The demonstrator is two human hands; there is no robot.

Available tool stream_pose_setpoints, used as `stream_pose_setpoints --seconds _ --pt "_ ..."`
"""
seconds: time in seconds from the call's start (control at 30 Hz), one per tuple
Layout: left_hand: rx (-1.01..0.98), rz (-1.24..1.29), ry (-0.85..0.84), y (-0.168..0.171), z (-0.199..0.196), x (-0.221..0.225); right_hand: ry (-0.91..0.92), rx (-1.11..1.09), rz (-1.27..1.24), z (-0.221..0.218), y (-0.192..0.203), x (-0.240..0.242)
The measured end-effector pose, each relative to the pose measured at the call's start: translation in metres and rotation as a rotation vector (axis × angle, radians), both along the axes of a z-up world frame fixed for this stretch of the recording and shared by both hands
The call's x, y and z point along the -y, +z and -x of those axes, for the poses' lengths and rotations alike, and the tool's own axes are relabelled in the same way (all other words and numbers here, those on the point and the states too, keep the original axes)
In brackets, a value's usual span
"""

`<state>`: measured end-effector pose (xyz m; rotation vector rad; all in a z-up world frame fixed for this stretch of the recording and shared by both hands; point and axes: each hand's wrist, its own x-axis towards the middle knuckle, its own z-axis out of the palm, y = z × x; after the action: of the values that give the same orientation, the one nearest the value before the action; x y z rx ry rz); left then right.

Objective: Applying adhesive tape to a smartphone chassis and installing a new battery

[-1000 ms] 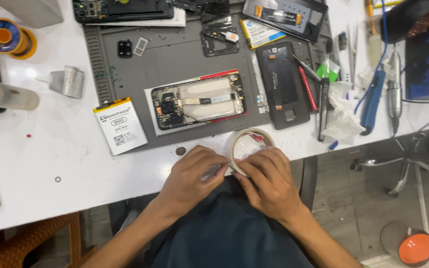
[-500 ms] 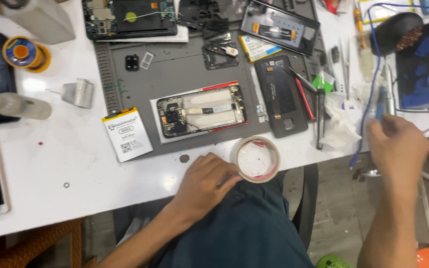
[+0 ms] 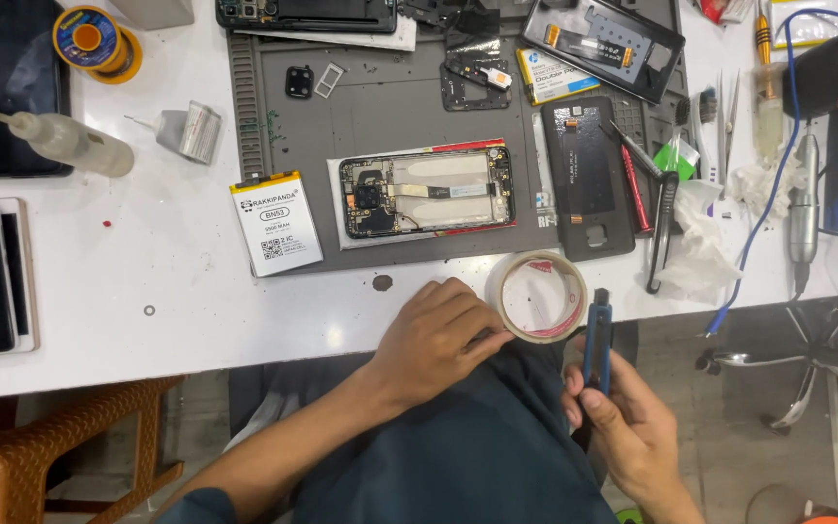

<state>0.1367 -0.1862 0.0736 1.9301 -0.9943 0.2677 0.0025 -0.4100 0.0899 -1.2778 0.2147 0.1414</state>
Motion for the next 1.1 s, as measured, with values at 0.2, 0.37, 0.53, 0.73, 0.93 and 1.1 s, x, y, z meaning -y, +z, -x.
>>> stream_pose_setpoints --seconds 0.2,0.37,0.53,0.73,0.93,1.1 --pt "-0.044 -0.03 -0.004 0.001 0.002 0.0 -0.546 0.118 0.222 -0.022 -0.025 -0.025" --pt "-0.109 -0.05 -0.033 -0.005 -0.002 0.001 -0.308 0.184 1.013 -0.016 -0.033 -0.017" --pt "-0.116 -0.043 -0.034 -0.008 -0.002 0.001 -0.548 0.183 0.729 -0.018 -0.05 -0.039" --pt "-0.1 0.063 0.049 -0.015 0.006 0.001 -0.625 0.352 0.883 -0.008 -0.072 -0.051" --pt "-0.078 0.112 0.072 -0.015 0.013 -0.003 -0.518 0.4 0.865 0.009 -0.036 -0.084" --pt "0.0 0.076 0.068 -0.003 0.018 -0.007 -0.345 0.307 1.013 0.036 -0.03 -0.099"
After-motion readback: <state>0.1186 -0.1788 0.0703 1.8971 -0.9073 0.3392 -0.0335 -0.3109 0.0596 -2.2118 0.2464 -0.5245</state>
